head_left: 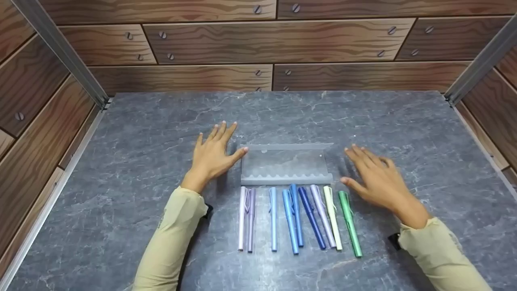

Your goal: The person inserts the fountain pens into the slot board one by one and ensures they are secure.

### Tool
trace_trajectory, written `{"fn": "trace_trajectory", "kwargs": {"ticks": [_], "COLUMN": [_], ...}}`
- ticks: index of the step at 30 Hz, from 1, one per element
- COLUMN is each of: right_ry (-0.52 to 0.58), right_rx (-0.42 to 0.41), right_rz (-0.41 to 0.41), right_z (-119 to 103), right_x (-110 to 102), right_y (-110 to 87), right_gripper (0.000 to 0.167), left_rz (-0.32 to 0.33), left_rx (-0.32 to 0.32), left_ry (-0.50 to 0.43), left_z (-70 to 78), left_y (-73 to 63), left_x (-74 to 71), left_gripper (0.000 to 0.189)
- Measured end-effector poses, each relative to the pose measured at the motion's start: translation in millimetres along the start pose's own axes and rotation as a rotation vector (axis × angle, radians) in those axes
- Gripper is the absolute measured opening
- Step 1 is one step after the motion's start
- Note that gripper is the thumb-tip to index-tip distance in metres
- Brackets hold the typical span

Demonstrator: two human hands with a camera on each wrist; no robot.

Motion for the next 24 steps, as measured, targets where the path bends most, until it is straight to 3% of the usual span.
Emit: {"fn": "trace_trajectory", "kwargs": {"ticks": [5,11,24], "right_ry": [0.056,0.166,0.368], "right_rx": [-0.046,-0.099,-0.168], "right_rz": [-0.029,-0.056,-0.239], "right_z": [-3.0,-3.9,-2.6], "right_x": [3.7,9.4,21.6], "right_y": [-7.3,-12.6,-28.8], "right_gripper": [0.07,0.067,0.071], "left_rz": [0.039,0.036,0.002], "left_rx": [0.01,0.006,-0.025], "left_ry": [-0.114,-0.207,-0.402], "left_z": [-0.2,-2.1,-3.6], "left_y": [2.8,5.7,13.6], "left_x": [-1.7,1.5,12.5], "left_gripper": [0.08,0.077,0.053]}}
Point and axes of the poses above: each hand's wrist, its own y-axis towards the middle knuckle, its own x-axis out of the palm, z = x × y, the point moved 7 cm from there along y, towards the middle knuckle, and after that the axes turned 1 degree about y, right-handed, at the moved point
